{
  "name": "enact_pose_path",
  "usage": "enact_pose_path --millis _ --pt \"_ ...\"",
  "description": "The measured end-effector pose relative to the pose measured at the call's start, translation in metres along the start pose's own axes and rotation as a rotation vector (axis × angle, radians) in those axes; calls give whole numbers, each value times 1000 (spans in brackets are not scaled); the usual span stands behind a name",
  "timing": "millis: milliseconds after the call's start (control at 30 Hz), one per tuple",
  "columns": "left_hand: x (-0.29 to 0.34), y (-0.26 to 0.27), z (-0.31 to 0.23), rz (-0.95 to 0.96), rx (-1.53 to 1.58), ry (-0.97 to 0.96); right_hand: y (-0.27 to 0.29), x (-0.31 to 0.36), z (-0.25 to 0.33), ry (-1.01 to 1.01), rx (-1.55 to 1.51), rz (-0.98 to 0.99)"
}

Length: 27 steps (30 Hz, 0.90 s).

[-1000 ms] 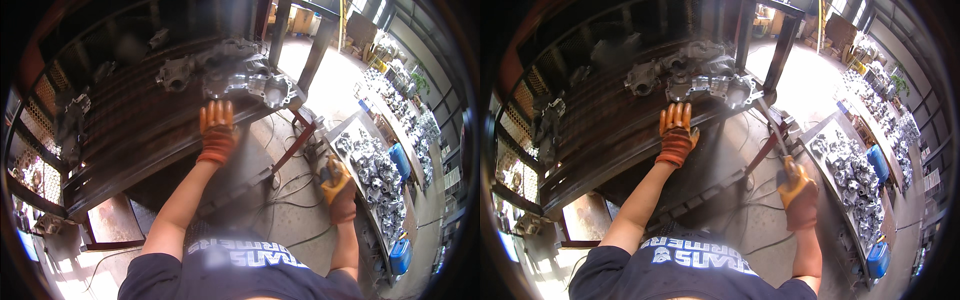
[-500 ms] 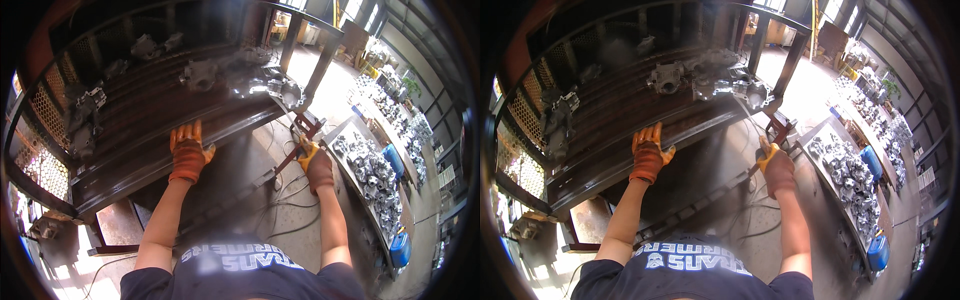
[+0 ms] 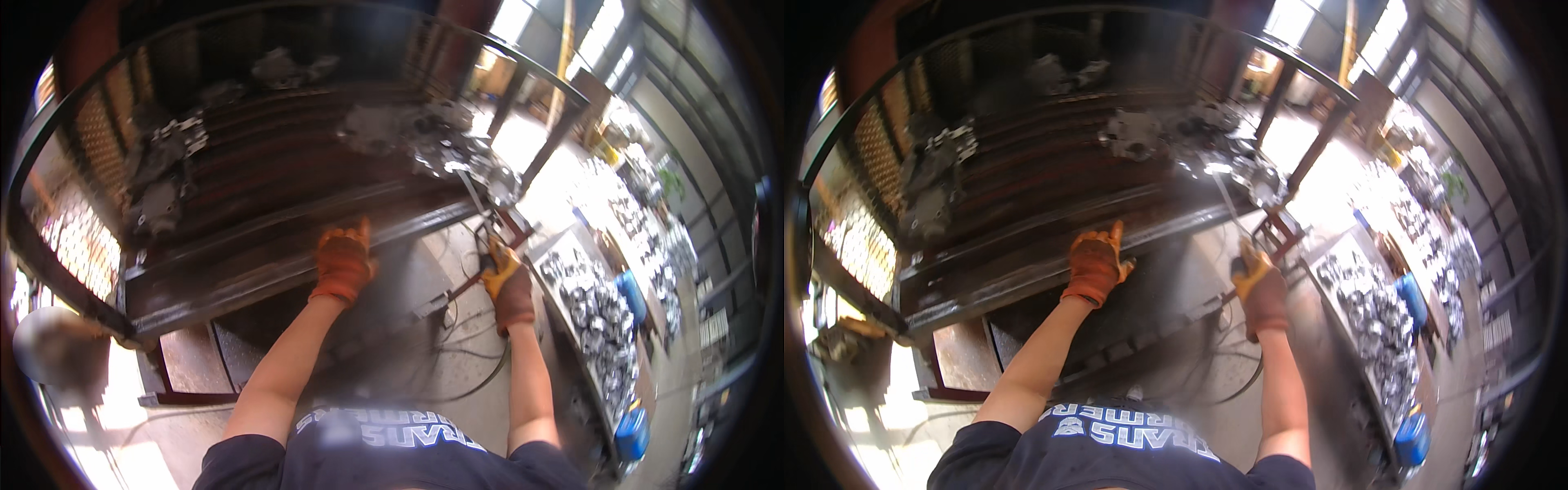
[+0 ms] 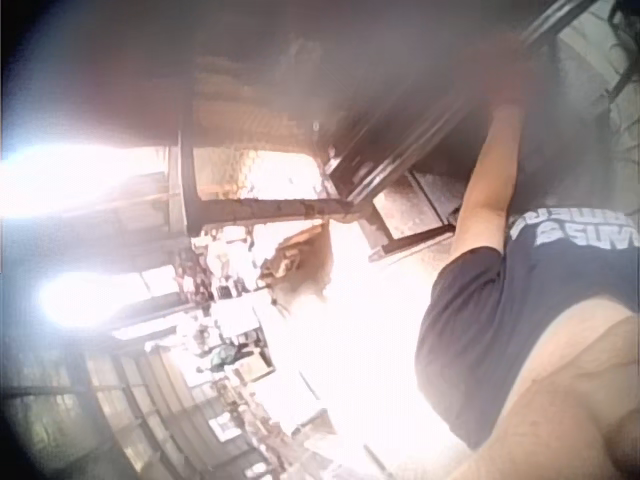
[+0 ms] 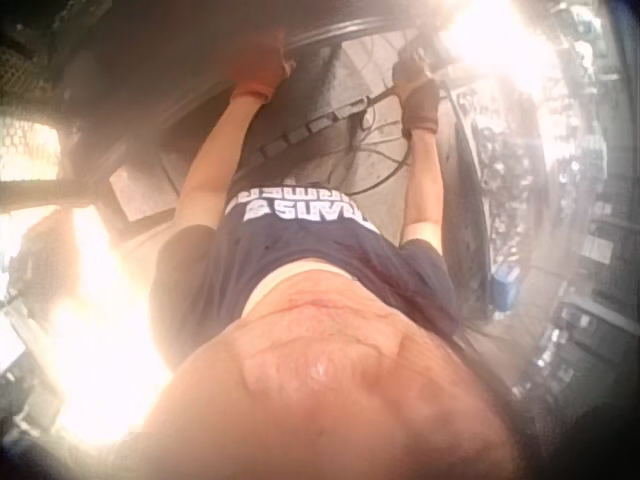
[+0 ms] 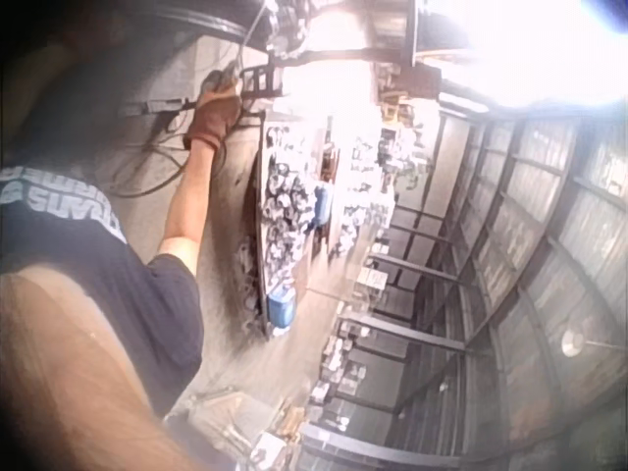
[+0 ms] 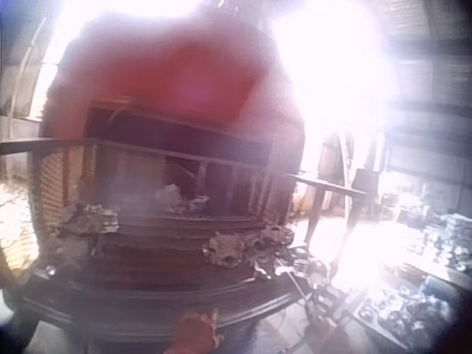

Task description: The person cleans metal engine components using an air blower, picking each piece up from a table or machine and returning it to a rack.

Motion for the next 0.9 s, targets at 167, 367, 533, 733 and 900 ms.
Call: enact_pose_path --millis 167,367,533,733,900 --pt "-2 -4 -1 66 8 -14 -6 -5 -33 -217 77 210" --pt "0 19 11 -79 385 -75 -18 -33 11 -238 -744 488" --pt "-13 61 110 -462 543 55 -43 -24 44 133 -886 545" --pt "13 128 273 -644 -651 529 -68 -14 30 -285 -1266 889" --pt "27 127 366 -404 -465 631 -45 -20 93 288 -581 661"
Point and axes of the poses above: each hand's wrist, its own x-axis away from the middle knuckle, its own y-axis out of the back of the hand, z = x × y, the point moved 4 cm from there along -x, towards the middle knuckle, and after that the axes turned 10 degrees about -y, right-handed, at the moved point
